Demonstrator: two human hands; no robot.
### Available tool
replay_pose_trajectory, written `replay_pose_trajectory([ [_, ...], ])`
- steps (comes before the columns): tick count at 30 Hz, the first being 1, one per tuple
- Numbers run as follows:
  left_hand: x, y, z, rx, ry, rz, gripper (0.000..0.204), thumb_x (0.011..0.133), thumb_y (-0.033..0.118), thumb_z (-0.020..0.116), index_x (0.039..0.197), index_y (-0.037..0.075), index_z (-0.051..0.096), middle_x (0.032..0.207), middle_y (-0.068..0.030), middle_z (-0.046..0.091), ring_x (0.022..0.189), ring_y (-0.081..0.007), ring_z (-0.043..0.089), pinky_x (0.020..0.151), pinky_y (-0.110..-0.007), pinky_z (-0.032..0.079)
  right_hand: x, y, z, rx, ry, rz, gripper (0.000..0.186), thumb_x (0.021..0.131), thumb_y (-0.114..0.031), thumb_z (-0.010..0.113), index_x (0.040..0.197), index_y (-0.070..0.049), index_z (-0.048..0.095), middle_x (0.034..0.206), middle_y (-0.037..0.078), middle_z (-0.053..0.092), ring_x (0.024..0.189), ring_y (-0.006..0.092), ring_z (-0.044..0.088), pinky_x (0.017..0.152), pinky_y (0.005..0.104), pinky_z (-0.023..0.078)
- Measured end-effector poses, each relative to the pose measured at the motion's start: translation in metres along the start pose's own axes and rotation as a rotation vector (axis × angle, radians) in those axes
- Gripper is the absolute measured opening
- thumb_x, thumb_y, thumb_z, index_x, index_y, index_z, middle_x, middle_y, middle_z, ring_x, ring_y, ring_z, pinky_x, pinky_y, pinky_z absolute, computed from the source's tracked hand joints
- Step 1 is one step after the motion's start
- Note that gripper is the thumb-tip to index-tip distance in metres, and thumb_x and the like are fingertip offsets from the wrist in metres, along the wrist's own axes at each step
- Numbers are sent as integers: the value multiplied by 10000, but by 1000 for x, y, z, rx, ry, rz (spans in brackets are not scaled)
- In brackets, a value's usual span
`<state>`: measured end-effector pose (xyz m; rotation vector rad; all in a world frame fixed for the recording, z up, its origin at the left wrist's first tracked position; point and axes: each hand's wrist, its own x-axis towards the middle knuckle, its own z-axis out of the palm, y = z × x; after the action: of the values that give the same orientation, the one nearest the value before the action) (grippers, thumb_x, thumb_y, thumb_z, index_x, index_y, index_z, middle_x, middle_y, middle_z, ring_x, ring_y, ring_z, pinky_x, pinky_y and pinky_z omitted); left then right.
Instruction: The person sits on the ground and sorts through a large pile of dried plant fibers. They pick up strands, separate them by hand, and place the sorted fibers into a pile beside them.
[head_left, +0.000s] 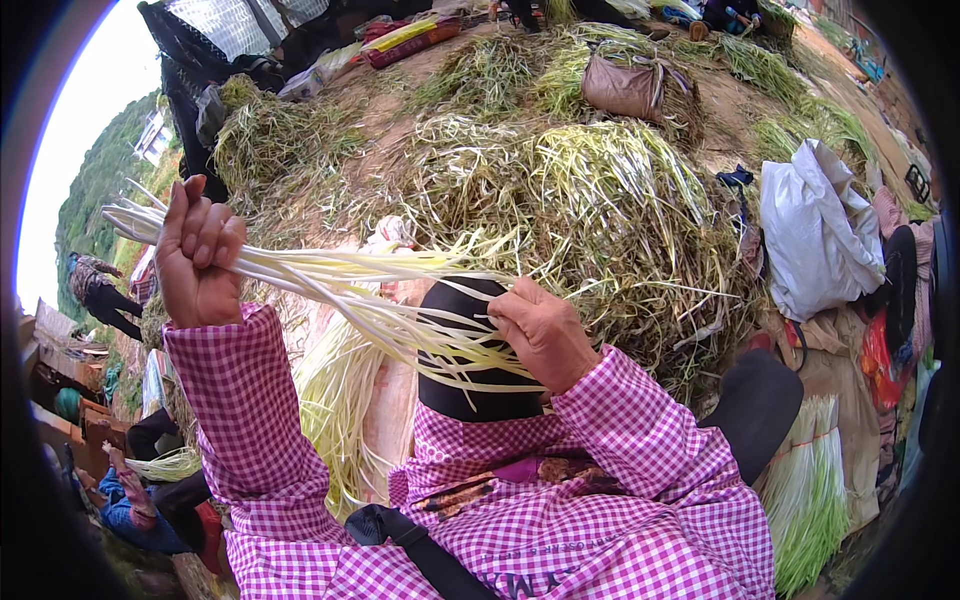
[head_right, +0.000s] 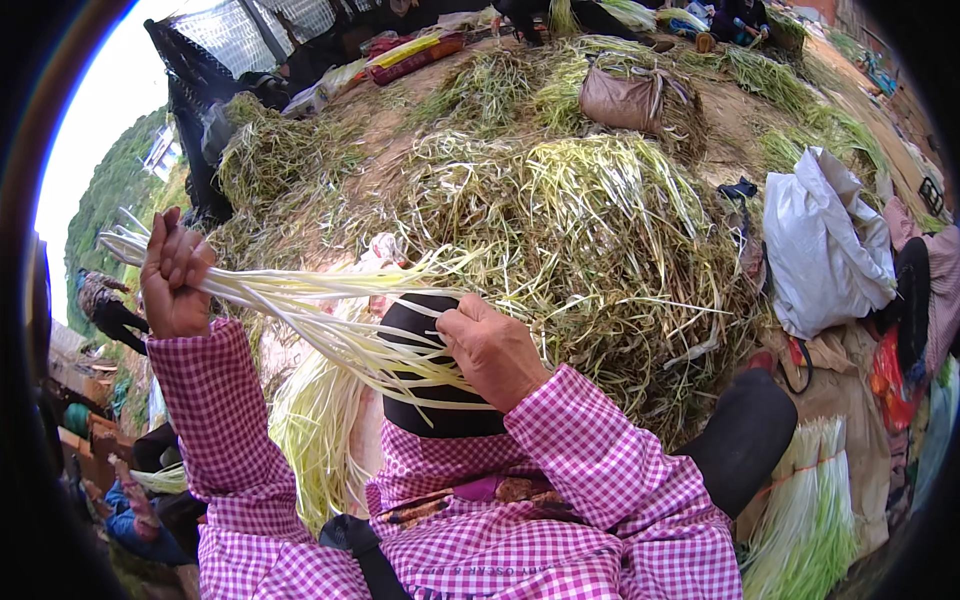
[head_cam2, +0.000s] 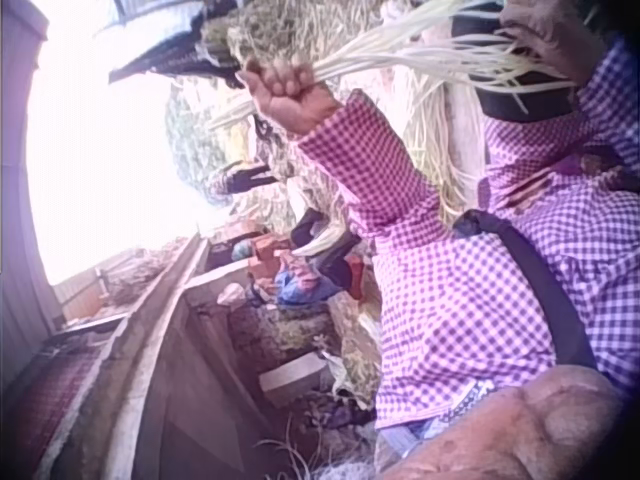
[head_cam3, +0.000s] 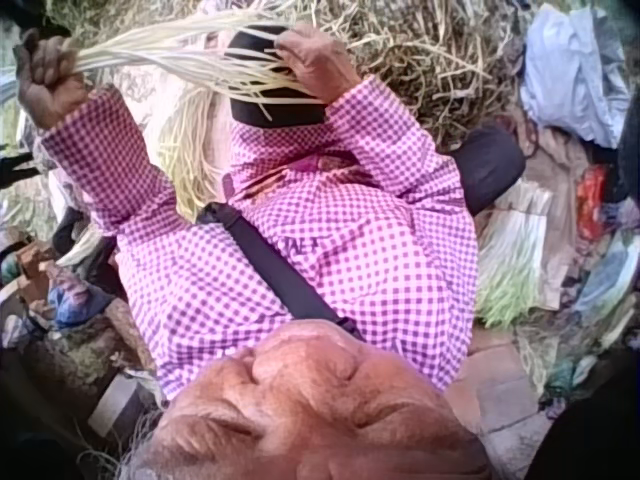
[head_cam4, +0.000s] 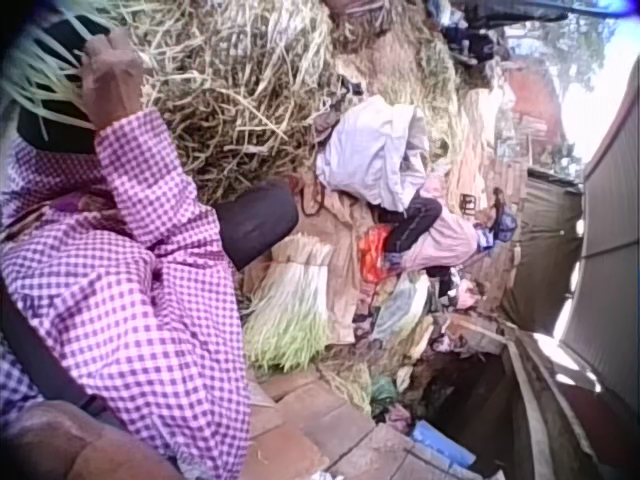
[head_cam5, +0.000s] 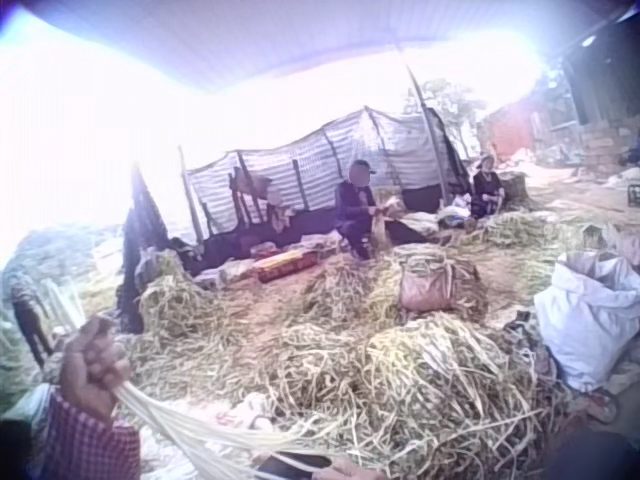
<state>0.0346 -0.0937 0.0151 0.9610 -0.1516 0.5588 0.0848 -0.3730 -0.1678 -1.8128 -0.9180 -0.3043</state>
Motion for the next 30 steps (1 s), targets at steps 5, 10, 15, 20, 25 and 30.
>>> replay_pose_trajectory([
  [5, -7, 0, 1, -31, -68, -1, 243, 950, 189, 440, 965, -41, 518, 514, 52, 253, 400, -37, 229, 372, -200, 244, -11, 15, 2, 3, 81, 122, 56, 816, -34, 557, 853, -13, 520, 772, 126, 506, 654, 267, 554, 583, 328, 467],
  [10, -8, 1, 3, -19, -93, 30, 251, 953, 189, 433, 968, -45, 521, 516, 51, 251, 403, -37, 233, 370, -201, 253, -28, 56, -1, -327, 41, 437, 43, 837, -41, 515, 846, -6, 491, 814, 123, 531, 699, 225, 555, 617, 340, 478],
  [15, -5, 2, -1, -30, -111, 21, 254, 956, 183, 422, 977, -52, 519, 516, 50, 250, 404, -39, 237, 370, -204, 264, -46, 97, -27, -572, 20, 485, 86, 867, -40, 486, 945, -2, 481, 780, 129, 561, 666, 217, 591, 572, 300, 522],
  [20, -6, 1, 0, -25, -124, 9, 259, 959, 183, 414, 983, -56, 514, 520, 49, 252, 405, -38, 240, 368, -204, 266, -21, 43, -44, -322, 151, 260, 201, 822, -104, 602, 985, 13, 592, 874, 125, 623, 729, 202, 624, 631, 298, 537],
  [25, -6, -1, 10, -32, -134, -4, 262, 961, 185, 409, 987, -56, 509, 524, 47, 255, 405, -37, 244, 358, -203, 259, -2, -15, -20, -36, 0, 23, 207, 771, -131, 651, 945, -22, 622, 851, 110, 601, 716, 233, 615, 598, 290, 503],
  [30, -8, -10, 16, -45, -152, -31, 261, 959, 189, 414, 986, -51, 512, 521, 49, 254, 405, -36, 249, 354, -203, 256, -4, -2, -6, -8, 70, 97, 103, 780, -78, 614, 854, -14, 580, 804, 102, 571, 713, 265, 590, 612, 328, 476],
])
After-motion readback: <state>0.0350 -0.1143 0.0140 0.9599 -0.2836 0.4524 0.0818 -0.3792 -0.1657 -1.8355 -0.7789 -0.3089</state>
